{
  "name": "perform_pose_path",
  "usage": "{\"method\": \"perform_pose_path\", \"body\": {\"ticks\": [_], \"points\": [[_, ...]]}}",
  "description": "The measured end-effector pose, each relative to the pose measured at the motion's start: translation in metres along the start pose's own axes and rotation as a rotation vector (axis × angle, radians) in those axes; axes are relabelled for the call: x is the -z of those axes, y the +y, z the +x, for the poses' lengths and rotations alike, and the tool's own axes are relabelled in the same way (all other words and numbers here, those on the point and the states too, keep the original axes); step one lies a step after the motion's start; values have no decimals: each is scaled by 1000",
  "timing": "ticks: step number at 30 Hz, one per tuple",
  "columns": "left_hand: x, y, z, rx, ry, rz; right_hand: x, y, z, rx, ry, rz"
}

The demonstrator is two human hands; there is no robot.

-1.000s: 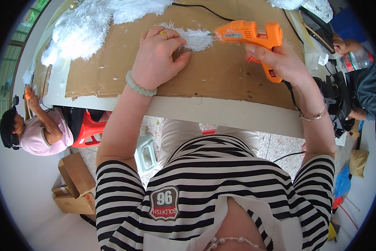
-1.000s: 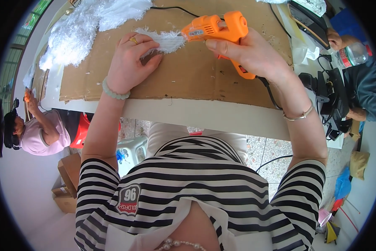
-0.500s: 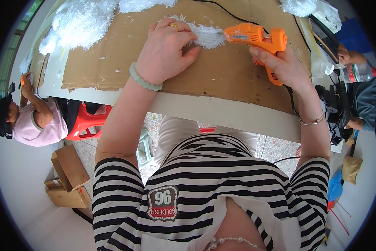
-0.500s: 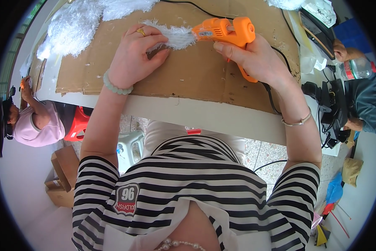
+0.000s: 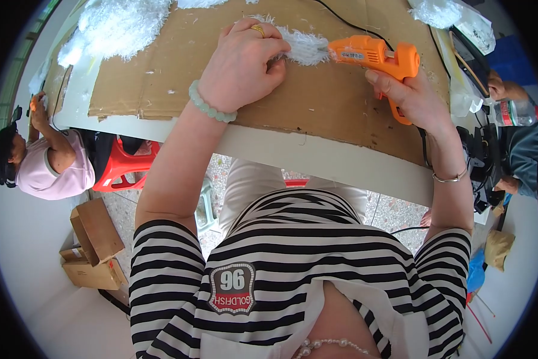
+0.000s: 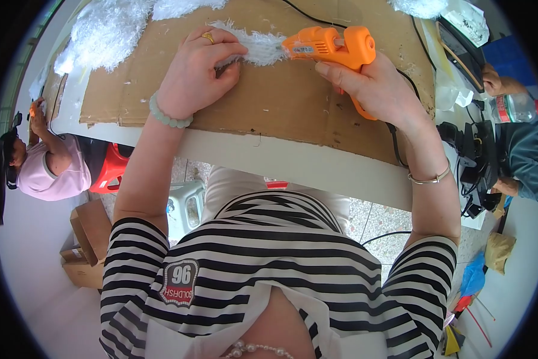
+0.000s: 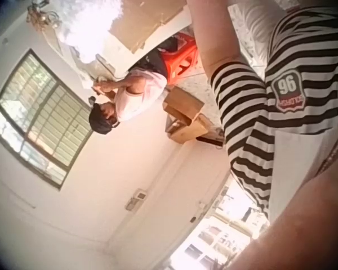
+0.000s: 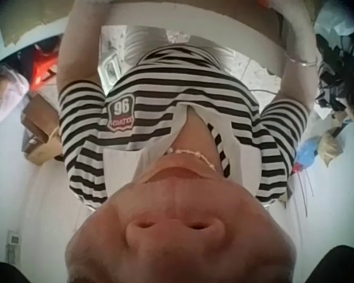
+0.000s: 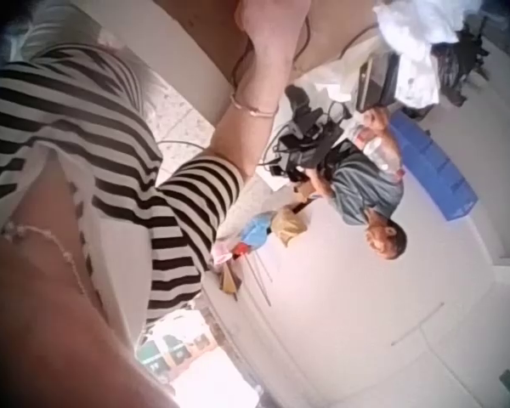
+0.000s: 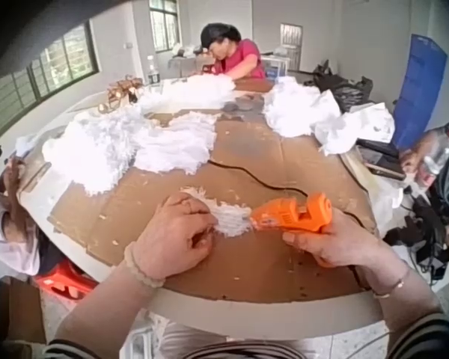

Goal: Using a hot glue gun to attach cotton stuffing to a surface to create a craft item.

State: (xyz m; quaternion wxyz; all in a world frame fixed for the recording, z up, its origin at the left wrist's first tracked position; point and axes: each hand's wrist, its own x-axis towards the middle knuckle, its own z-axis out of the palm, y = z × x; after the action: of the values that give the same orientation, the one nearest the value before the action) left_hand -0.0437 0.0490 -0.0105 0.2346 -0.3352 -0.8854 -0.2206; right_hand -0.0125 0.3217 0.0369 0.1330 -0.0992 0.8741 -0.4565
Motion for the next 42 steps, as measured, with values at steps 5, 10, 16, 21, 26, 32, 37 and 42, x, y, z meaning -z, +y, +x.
{"method": "perform_pose_path", "body": {"ticks": [5,10,16,21,26,32,37,42], "points": [[-1,-2,-1,5,-5,-11,-2,-5,-1,-21,-6,-45],[0,-1,-1,3,1,-5,-3,-2,-2,-1,-61,27],[0,-1,0,6,-3,-10,-8,-2,-1,12,-64,32],[0,-2,-1,14,-11,-2,-11,-4,1,38,-58,71],[0,-3,-1,-20,12,-30,-12,-6,2,39,-67,26],[-1,-5,-2,35,34,-33,-14,-9,12,58,-124,6],[1,-3,-1,61,58,-83,-16,-11,17,77,-149,-26],[1,-4,-1,78,55,-102,-15,-15,11,80,-59,74]]}}
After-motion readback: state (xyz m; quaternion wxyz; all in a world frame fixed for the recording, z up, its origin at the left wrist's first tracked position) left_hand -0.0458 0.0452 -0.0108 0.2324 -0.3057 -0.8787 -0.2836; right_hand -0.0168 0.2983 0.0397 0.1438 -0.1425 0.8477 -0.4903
